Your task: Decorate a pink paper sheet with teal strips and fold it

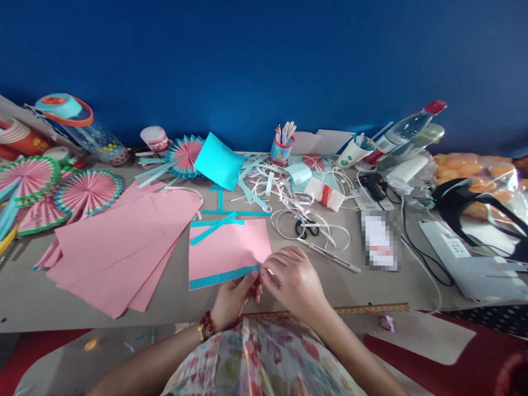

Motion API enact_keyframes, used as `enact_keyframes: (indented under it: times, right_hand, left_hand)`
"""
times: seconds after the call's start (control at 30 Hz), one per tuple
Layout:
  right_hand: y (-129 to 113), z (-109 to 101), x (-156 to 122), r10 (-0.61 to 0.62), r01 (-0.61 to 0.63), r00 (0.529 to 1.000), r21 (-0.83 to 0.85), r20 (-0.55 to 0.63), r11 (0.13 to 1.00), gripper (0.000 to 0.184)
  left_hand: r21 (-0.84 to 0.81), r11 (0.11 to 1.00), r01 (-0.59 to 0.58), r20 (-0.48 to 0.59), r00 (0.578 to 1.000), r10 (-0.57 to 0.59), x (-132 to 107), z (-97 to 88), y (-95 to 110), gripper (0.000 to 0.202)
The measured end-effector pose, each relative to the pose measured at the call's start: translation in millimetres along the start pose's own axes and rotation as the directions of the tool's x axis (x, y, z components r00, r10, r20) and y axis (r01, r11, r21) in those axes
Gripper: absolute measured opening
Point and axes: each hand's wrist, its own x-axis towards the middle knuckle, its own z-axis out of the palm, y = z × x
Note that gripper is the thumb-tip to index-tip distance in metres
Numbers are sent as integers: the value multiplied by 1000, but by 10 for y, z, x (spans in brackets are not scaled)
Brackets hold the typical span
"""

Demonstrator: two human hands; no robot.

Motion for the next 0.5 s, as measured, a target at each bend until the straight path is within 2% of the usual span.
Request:
enact_keyframes:
  times: [0.23,0.5]
  right_hand:
    - [13,-29,3,-23,23,1000,13,13,1000,8]
    - [8,-1,35,-15,15,1000,4,9,1000,15]
  left_hand:
    - [32,999,8,0,1000,-8,3,-7,6,44]
    - [9,1000,21,23,1000,-22,21,-39,-22,42]
